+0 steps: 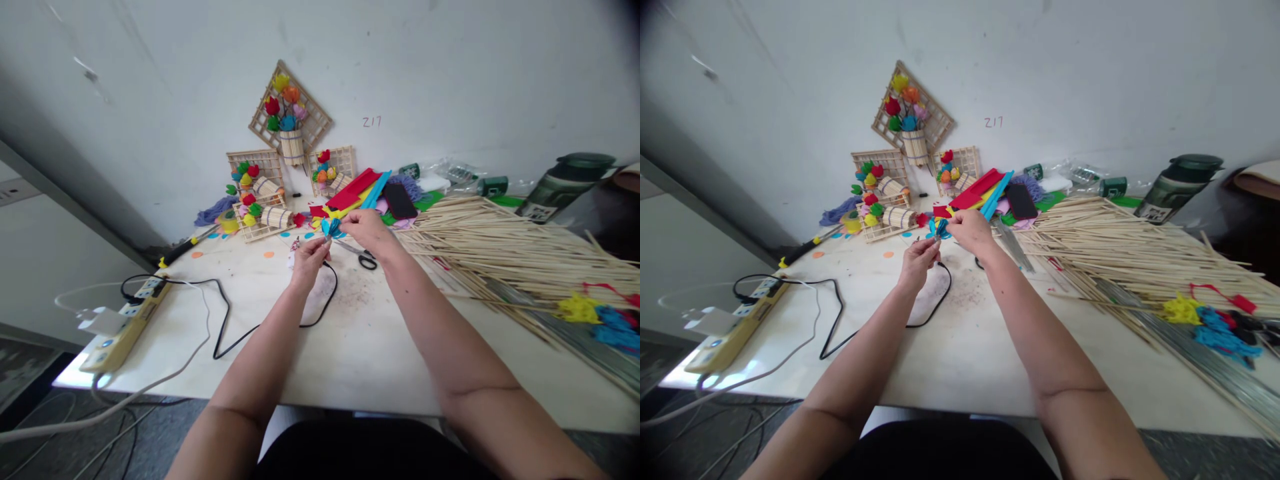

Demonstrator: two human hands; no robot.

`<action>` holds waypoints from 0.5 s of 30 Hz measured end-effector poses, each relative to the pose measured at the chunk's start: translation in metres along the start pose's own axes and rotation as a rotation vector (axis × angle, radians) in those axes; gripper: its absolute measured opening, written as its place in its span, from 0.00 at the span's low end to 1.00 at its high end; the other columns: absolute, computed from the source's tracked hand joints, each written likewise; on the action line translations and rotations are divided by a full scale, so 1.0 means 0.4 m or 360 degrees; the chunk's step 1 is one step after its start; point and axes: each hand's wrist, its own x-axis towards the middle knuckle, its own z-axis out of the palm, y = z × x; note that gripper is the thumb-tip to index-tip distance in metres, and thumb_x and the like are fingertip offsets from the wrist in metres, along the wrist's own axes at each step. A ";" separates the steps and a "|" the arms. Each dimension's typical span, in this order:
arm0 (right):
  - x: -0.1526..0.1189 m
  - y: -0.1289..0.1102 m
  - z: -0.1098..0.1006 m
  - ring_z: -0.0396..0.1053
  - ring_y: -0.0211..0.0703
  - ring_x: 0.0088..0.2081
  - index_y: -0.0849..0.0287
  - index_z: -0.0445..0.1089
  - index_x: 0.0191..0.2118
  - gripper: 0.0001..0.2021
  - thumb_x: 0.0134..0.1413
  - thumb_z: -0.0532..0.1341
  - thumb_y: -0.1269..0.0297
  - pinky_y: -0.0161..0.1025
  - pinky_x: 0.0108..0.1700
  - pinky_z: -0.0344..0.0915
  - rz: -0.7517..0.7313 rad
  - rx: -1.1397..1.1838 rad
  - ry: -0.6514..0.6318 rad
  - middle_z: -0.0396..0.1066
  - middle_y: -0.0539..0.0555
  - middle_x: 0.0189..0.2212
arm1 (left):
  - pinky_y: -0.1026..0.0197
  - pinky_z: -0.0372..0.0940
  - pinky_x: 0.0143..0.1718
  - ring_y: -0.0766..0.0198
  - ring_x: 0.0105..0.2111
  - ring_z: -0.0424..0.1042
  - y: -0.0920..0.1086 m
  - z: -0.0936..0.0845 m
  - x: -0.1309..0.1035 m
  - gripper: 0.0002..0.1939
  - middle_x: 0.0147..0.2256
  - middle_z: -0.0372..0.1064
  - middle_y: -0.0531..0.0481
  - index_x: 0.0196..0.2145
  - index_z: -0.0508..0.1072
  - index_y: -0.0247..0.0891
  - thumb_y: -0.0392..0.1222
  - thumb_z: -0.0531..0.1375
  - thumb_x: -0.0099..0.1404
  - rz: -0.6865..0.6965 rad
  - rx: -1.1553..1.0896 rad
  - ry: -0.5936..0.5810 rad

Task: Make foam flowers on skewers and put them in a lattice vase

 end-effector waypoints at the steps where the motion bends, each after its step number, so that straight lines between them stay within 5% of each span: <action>1: 0.000 0.000 0.001 0.55 0.34 0.20 0.61 0.66 0.17 0.06 0.35 0.57 0.66 0.34 0.23 0.50 0.0013 -0.0010 0.0009 0.60 0.47 0.14 | 0.69 0.43 0.16 0.77 0.15 0.52 0.000 0.002 0.000 0.20 0.15 0.61 0.57 0.34 0.74 0.32 0.49 0.65 0.46 -0.0005 -0.0009 0.0012; 15: -0.025 -0.035 0.007 0.59 0.36 0.23 0.60 0.65 0.17 0.05 0.35 0.55 0.68 0.35 0.27 0.53 0.0018 0.0017 0.0071 0.62 0.48 0.16 | 0.69 0.41 0.16 0.77 0.14 0.51 0.007 0.001 -0.003 0.21 0.15 0.61 0.57 0.36 0.73 0.32 0.48 0.65 0.46 -0.0079 -0.0167 -0.0016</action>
